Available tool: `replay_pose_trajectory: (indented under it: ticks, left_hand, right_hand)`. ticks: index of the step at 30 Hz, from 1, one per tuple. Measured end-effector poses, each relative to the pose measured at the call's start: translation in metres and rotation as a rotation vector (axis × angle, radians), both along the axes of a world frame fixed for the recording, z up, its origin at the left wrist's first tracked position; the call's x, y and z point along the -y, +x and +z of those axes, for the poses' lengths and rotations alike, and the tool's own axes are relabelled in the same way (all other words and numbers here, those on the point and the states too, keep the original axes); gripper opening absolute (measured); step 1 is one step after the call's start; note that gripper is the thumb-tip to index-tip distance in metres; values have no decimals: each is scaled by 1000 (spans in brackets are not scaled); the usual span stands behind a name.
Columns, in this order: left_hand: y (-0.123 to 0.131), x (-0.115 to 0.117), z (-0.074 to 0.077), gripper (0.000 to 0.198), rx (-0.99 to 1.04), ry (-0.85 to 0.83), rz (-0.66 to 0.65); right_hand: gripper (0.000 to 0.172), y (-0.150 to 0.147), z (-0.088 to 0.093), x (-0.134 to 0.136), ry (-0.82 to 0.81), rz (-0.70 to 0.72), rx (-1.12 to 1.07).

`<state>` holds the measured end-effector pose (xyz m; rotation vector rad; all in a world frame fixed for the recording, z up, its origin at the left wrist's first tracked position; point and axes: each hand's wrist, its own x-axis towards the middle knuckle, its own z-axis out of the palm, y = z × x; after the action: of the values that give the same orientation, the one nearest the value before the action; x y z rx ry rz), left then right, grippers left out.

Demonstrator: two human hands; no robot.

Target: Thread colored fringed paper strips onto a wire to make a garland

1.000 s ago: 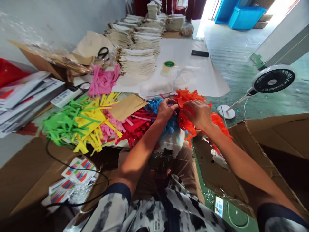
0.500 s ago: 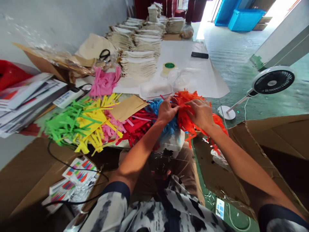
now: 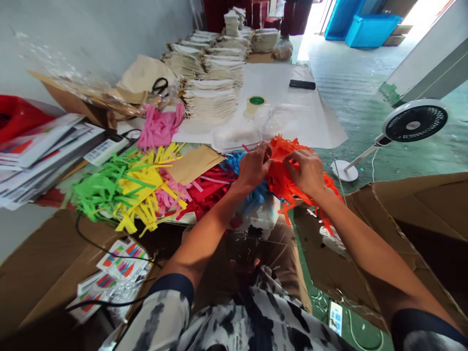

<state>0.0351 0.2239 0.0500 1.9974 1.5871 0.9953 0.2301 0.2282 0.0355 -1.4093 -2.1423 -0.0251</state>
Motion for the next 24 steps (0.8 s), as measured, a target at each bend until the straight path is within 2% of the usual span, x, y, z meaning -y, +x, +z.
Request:
replay_pose_trajectory:
  ticks: [4, 6, 10, 14, 18, 21, 23, 24]
  left_hand:
    - [0, -4, -7, 33, 380, -113, -25]
    - [1, -6, -9, 35, 485, -169, -16]
    - [4, -8, -13, 38, 584, -198, -23]
    - [8, -9, -21, 39, 589, -120, -50]
    - [11, -12, -31, 42, 614, -94, -97]
    - [10, -15, -33, 44, 725, -179, -110]
    - [8, -16, -31, 41, 763, -222, -50]
    - [7, -16, -29, 38, 768, -249, -7]
  right_hand:
    - [25, -13, 4, 2, -102, 47, -125]
    - [27, -18, 8, 4, -129, 48, -134]
    - [25, -25, 14, 5, -211, -67, -220]
    - [29, -32, 22, 0, -313, -224, -235]
    - [20, -38, 30, -10, -347, -254, -194]
    - [14, -38, 40, -8, -327, -203, -272]
    - [14, -34, 53, 8, -312, -54, -448]
    - [14, -32, 62, 23, -317, 86, -560]
